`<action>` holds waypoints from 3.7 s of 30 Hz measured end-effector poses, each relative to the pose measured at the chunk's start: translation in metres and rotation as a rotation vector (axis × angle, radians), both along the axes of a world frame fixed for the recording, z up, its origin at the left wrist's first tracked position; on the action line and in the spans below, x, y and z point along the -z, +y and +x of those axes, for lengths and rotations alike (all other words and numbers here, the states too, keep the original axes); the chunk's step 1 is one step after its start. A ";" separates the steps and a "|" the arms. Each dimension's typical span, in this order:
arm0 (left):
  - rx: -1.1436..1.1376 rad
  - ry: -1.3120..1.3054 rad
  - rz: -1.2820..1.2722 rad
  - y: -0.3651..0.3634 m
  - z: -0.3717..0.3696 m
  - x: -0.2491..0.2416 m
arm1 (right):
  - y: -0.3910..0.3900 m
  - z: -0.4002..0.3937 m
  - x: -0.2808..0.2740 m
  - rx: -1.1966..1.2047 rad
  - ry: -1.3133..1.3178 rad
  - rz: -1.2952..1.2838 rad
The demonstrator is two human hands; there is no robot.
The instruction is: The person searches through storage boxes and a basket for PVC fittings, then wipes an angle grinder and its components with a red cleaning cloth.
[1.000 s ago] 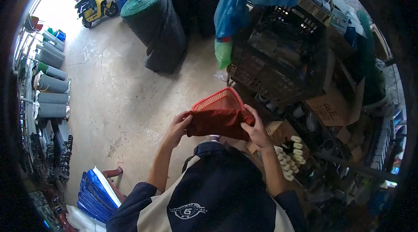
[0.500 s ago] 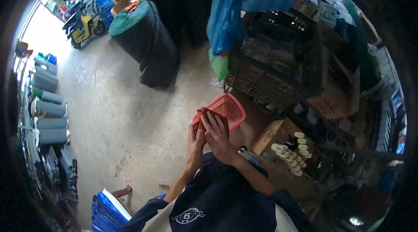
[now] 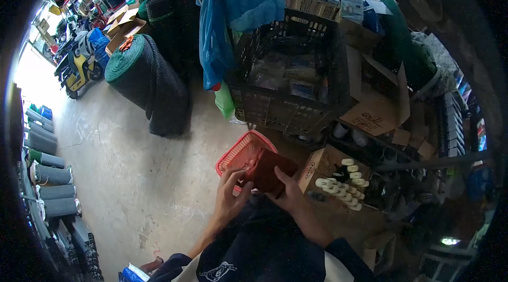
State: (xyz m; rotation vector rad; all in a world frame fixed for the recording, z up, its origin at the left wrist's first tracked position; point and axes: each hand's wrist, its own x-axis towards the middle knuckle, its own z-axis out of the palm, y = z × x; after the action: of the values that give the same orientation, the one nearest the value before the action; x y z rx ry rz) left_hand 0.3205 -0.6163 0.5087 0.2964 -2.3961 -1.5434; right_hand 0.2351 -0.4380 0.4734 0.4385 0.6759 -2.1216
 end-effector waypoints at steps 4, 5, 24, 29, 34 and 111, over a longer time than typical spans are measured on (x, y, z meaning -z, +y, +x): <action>0.051 0.010 -0.018 -0.015 -0.038 -0.017 | 0.034 -0.012 -0.011 0.128 -0.043 0.202; 0.077 0.039 -0.050 -0.020 -0.053 -0.032 | 0.047 -0.015 -0.005 0.113 0.014 0.219; 0.144 -0.506 -1.040 -0.080 -0.518 0.097 | 0.201 -0.044 0.003 0.060 0.199 0.851; 0.115 -0.464 -1.075 -0.086 -0.540 0.114 | 0.212 -0.070 0.002 0.048 0.193 0.902; 0.089 -0.367 -1.131 -0.088 -0.560 0.116 | 0.202 -0.080 0.005 0.020 0.207 0.896; -0.146 0.194 0.823 0.095 -0.108 -0.081 | 0.055 -0.029 -0.125 -0.083 1.287 0.459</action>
State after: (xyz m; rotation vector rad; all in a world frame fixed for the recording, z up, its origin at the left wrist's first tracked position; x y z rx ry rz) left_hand 0.2128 -0.5216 0.5900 0.4381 -1.4541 -2.2795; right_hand 0.2064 -0.3831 0.5982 -0.8240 1.8448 -1.9614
